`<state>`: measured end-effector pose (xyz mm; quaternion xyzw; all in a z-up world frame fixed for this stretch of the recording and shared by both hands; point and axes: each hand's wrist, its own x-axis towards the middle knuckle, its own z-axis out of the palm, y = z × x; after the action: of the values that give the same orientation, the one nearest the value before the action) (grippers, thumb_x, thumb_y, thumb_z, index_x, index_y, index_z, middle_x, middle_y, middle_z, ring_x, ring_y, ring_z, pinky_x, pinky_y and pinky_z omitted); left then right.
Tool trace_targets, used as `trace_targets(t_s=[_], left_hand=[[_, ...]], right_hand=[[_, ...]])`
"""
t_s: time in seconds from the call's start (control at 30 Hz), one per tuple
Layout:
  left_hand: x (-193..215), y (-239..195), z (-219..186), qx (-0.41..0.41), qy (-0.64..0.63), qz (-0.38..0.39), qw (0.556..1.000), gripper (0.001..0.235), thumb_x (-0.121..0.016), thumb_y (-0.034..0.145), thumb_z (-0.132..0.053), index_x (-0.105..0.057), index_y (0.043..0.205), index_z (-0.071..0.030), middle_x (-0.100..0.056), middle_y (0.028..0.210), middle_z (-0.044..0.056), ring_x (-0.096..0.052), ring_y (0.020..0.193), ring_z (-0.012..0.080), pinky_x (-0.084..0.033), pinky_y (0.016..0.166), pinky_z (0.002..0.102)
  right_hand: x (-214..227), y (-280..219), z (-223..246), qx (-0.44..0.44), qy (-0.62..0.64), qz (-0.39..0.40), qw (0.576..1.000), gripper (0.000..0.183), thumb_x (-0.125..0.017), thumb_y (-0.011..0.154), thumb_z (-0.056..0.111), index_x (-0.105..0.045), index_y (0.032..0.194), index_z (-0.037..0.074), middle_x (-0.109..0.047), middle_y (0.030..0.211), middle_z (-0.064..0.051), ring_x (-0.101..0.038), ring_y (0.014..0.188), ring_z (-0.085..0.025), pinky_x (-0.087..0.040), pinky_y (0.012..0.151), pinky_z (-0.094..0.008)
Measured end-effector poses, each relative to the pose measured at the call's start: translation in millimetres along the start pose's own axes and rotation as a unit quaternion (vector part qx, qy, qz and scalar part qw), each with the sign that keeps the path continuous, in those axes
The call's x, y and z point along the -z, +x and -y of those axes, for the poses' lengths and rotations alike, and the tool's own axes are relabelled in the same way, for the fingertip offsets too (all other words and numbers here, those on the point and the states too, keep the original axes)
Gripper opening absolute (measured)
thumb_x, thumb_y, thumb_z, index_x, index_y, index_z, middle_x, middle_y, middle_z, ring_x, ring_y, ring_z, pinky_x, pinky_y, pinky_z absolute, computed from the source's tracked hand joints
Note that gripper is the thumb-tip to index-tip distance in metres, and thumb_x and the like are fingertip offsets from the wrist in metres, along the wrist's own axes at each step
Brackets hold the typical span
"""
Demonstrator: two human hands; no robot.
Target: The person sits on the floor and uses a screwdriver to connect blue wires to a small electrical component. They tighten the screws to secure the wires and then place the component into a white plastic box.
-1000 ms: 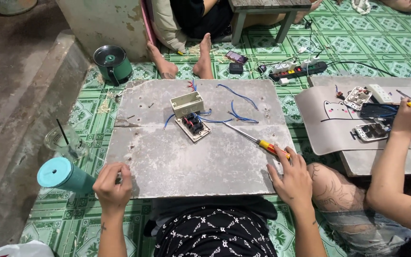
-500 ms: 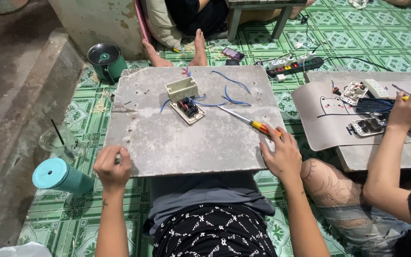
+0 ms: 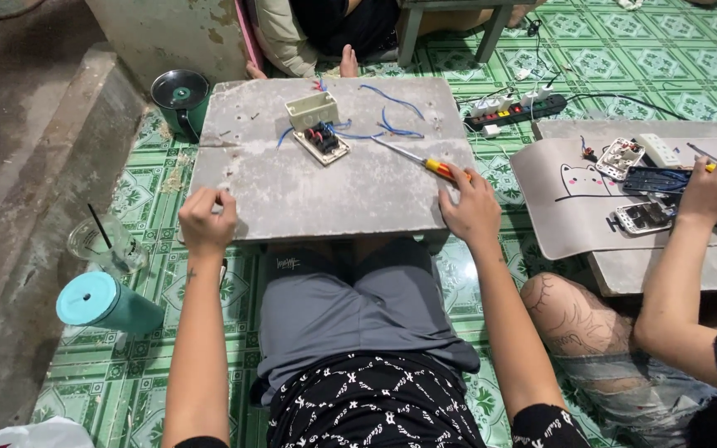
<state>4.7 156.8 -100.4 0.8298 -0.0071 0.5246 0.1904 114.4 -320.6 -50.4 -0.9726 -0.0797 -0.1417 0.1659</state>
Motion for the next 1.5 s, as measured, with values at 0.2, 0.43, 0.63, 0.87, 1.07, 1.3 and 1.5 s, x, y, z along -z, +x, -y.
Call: trace_targets(t_s=[0.2, 0.43, 0.63, 0.87, 1.07, 1.3, 1.5], left_hand=[[-25.8, 23.6, 17.0, -0.022, 0.028, 0.012, 0.999, 0.029, -0.068, 0.090, -0.008, -0.054, 0.065, -0.010, -0.054, 0.057, 0.007, -0.061, 0.056, 0.0312, -0.051, 0.058, 0.036], [-36.4, 42.2, 17.9, 0.021, 0.047, 0.044, 0.998, 0.030, -0.068, 0.091, -0.014, -0.054, 0.064, -0.012, -0.053, 0.055, 0.006, -0.061, 0.054, 0.0313, -0.051, 0.057, 0.036], [-42.5, 58.5, 12.5, 0.031, 0.070, 0.077, 0.994, 0.031, -0.067, 0.091, -0.017, -0.054, 0.063, -0.010, -0.054, 0.054, 0.008, -0.062, 0.054, 0.0330, -0.051, 0.054, 0.038], [-53.0, 59.1, 15.8, 0.079, 0.092, 0.109, 0.987, 0.030, -0.064, 0.092, -0.023, -0.059, 0.065, -0.011, -0.058, 0.057, 0.009, -0.064, 0.057, 0.0354, -0.053, 0.057, 0.041], [-59.6, 63.3, 17.6, 0.087, 0.098, 0.125, 0.983, 0.031, -0.063, 0.092, -0.025, -0.059, 0.065, -0.010, -0.059, 0.058, 0.012, -0.064, 0.058, 0.0372, -0.053, 0.057, 0.043], [-46.0, 72.4, 7.8, 0.123, 0.014, 0.135, 0.983, 0.035, -0.056, 0.099, -0.019, -0.056, 0.066, -0.009, -0.056, 0.055, 0.011, -0.060, 0.054, 0.0305, -0.051, 0.060, 0.035], [-43.3, 77.2, 12.8, 0.153, 0.039, 0.248, 0.956, 0.036, -0.054, 0.102, -0.025, -0.060, 0.075, -0.001, -0.060, 0.066, 0.021, -0.055, 0.058, 0.0349, -0.038, 0.054, 0.049]], right_hand=[[-16.9, 35.6, 2.6, 0.008, 0.025, -0.022, 0.999, 0.056, -0.059, 0.093, 0.050, -0.054, 0.148, 0.038, -0.057, 0.142, -0.011, -0.052, 0.136, -0.038, -0.050, 0.102, -0.056], [-28.4, 60.4, 3.4, 0.000, 0.046, -0.038, 0.998, 0.052, -0.059, 0.093, 0.046, -0.058, 0.144, 0.036, -0.060, 0.137, -0.008, -0.055, 0.130, -0.032, -0.053, 0.098, -0.053], [-32.0, 76.7, 2.5, 0.005, 0.063, -0.053, 0.997, 0.049, -0.059, 0.093, 0.044, -0.062, 0.141, 0.035, -0.063, 0.131, -0.008, -0.059, 0.126, -0.032, -0.054, 0.096, -0.053], [-32.6, 85.1, 0.6, 0.023, 0.059, -0.060, 0.996, 0.046, -0.059, 0.094, 0.039, -0.063, 0.139, 0.032, -0.064, 0.129, -0.008, -0.062, 0.122, -0.033, -0.053, 0.097, -0.052], [-33.0, 93.6, 0.9, 0.020, 0.055, -0.060, 0.997, 0.047, -0.061, 0.093, 0.040, -0.063, 0.139, 0.032, -0.064, 0.128, -0.006, -0.062, 0.120, -0.033, -0.053, 0.095, -0.053], [-32.7, 97.6, -0.7, 0.025, 0.060, -0.051, 0.997, 0.047, -0.060, 0.094, 0.039, -0.062, 0.140, 0.031, -0.063, 0.128, -0.007, -0.060, 0.121, -0.035, -0.052, 0.096, -0.057], [-34.1, 98.5, -5.5, 0.090, 0.111, -0.066, 0.988, 0.051, -0.058, 0.096, 0.030, -0.061, 0.143, 0.010, -0.058, 0.126, -0.019, -0.054, 0.114, -0.041, -0.049, 0.087, -0.055]])
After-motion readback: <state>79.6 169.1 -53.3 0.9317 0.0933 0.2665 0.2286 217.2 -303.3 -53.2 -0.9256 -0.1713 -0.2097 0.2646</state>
